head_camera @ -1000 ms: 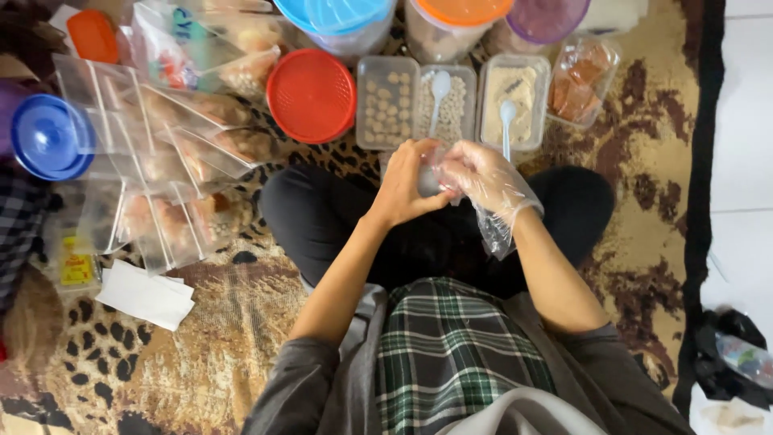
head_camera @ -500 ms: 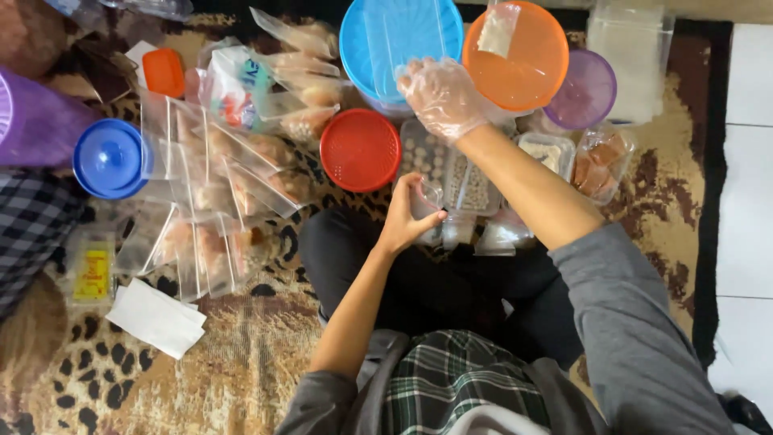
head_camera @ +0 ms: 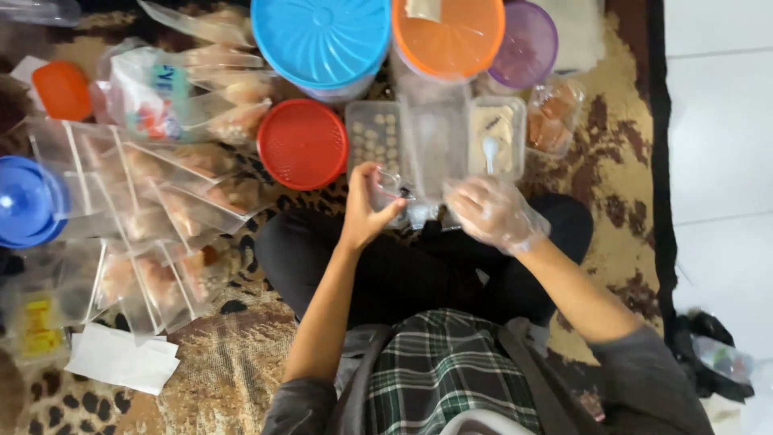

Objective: Portioning various snacks like crackers and nuts from large containers into small individual plastic bags while sitting on the floor.

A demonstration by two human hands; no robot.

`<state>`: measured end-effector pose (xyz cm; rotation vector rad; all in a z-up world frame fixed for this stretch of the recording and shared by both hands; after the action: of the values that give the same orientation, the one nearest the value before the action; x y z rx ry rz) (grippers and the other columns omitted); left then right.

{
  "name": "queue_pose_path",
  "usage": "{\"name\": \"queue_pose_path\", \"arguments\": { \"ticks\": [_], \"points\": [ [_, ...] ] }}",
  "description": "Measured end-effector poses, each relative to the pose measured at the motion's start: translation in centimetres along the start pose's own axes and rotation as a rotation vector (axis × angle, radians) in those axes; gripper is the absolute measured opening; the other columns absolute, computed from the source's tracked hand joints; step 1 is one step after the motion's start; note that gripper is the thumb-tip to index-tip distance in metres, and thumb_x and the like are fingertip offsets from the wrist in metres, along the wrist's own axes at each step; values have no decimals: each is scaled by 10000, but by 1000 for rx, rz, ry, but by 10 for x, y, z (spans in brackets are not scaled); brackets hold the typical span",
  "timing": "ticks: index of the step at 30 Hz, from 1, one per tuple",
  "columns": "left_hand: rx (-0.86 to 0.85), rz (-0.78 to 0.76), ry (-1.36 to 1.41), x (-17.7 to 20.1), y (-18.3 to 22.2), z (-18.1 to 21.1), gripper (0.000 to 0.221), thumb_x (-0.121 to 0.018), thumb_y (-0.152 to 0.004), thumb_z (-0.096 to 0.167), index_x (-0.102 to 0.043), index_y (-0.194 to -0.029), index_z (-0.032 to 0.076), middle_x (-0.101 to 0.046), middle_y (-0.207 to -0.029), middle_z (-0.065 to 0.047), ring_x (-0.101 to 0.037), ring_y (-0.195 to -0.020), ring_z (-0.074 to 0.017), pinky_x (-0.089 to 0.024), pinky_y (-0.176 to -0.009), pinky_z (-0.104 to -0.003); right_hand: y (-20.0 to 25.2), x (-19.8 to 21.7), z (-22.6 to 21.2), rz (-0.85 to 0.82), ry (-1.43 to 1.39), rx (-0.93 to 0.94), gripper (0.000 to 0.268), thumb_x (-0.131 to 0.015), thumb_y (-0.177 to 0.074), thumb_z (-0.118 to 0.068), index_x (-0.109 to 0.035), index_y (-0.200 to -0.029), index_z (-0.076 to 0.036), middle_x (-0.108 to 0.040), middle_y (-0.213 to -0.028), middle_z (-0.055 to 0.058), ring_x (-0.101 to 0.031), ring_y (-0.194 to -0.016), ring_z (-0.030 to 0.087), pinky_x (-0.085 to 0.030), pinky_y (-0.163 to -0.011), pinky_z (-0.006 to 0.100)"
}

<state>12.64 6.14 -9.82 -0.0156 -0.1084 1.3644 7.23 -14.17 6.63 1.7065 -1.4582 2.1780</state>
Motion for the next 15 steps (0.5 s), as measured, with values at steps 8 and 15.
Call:
{"name": "queue_pose_path", "arguments": {
  "ticks": [8,15],
  "points": [
    [-3,-12,-37,-8,2,5,807,-928,-756,447,-512,-1345,81,-560,-1101,-133,-581,-1075,-290,-441,-1023,-443,207,-36,54,-302,187,-132,70,-594,-770,-83,-617,-763,-148,-570,-799,62,-599,-759,283,-509,-650,395],
    [4,15,-53,-10,2,12,753,-886,-827,418,-478,-1354,66,-528,-1075,-115,-550,-1045,-261,-438,-1000,-438,237,-78,115,-429,181,-214,94,-578,-822,-56,-617,-850,-137,-616,-861,52,-617,-845,298,-512,-714,404]
  ]
}}
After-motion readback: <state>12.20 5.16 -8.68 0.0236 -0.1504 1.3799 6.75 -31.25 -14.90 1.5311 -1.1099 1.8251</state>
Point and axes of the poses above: each hand's wrist, its own y-axis away from the middle knuckle, its own x-axis out of the back of the hand, z = x × y, the point moved 6 cm from there along -y, towards the middle knuckle
